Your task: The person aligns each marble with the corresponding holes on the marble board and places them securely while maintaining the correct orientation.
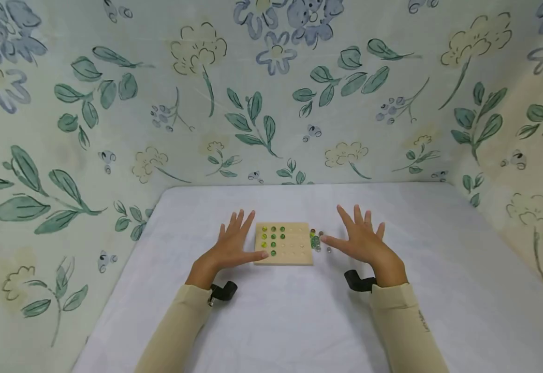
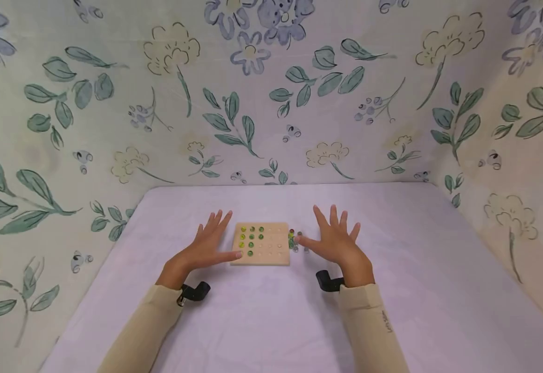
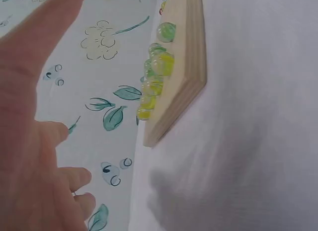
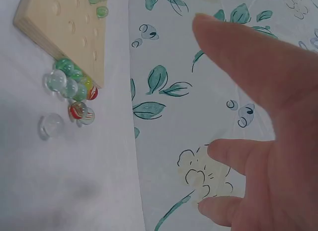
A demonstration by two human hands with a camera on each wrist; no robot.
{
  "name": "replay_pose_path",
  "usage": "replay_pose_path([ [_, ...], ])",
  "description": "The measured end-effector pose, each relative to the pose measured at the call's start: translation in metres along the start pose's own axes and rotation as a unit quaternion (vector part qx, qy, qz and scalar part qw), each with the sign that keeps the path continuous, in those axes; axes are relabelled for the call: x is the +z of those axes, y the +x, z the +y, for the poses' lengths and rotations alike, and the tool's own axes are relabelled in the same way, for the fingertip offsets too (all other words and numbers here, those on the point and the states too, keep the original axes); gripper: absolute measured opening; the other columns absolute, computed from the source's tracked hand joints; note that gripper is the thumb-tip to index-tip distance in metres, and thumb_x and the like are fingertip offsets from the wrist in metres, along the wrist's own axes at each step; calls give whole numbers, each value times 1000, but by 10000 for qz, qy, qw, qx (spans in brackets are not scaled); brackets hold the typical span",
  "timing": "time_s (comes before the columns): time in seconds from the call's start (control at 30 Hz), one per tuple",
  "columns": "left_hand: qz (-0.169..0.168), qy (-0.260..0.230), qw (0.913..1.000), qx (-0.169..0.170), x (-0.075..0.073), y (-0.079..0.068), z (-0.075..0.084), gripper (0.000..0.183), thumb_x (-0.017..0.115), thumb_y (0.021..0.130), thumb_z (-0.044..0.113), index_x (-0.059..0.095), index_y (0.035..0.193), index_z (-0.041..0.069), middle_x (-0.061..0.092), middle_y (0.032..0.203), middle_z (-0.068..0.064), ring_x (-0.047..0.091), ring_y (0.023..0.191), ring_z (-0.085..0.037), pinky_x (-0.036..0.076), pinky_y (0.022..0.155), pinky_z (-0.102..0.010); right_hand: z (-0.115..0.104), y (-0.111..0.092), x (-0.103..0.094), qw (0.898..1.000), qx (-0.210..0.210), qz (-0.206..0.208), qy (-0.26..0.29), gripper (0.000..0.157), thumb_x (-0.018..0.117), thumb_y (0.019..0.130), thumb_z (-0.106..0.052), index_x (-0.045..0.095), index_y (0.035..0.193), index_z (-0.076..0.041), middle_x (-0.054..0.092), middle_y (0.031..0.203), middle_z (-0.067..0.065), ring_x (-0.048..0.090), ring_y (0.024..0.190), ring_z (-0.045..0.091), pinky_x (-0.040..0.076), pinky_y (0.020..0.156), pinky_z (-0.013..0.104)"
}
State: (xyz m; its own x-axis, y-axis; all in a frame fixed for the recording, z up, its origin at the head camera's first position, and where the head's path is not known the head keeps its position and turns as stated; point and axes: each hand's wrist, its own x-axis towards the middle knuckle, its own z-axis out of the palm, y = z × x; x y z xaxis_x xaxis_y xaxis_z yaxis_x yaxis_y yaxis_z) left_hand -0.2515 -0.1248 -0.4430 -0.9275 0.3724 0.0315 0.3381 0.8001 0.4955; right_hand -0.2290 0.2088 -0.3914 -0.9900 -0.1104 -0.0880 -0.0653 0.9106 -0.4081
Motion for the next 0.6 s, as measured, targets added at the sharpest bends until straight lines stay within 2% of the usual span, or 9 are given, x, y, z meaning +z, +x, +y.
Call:
replay_pose_path([
  [0.13,-31,-620,9978,229,11,6,-7,120,75,71,62,-2,156,26,-3,162,-10,-9,148,-29,-4,115,-57,5,0,1,9999,-36,-151,25,106,62,78,-69,14,156,-16,-6,157,30,-15,139,53,-12,101,74],
  [0.27,-163,-947,9952,181,20,7,-11,125,78,67,61,-3,156,28,0,162,-12,-8,148,-29,-4,116,-53,10,0,4,9995,-63,-275,121,105,69,77,-62,17,156,-16,-4,157,30,-12,139,54,-8,103,74],
  [0.43,-295,-1039,9941,40,24,9,-14,126,80,65,61,-1,156,29,-1,162,-9,-10,148,-27,-8,116,-51,12,3,7,9990,-186,-270,312,97,75,79,-50,25,153,-14,0,156,31,-7,139,56,-3,105,73],
  [0.6,-457,-882,9949,-184,22,6,-19,123,78,66,63,1,156,28,0,162,-9,-10,147,-28,-11,115,-49,7,6,8,9980,-265,-334,461,91,78,79,-42,29,151,-14,2,157,29,-4,140,55,0,106,73],
])
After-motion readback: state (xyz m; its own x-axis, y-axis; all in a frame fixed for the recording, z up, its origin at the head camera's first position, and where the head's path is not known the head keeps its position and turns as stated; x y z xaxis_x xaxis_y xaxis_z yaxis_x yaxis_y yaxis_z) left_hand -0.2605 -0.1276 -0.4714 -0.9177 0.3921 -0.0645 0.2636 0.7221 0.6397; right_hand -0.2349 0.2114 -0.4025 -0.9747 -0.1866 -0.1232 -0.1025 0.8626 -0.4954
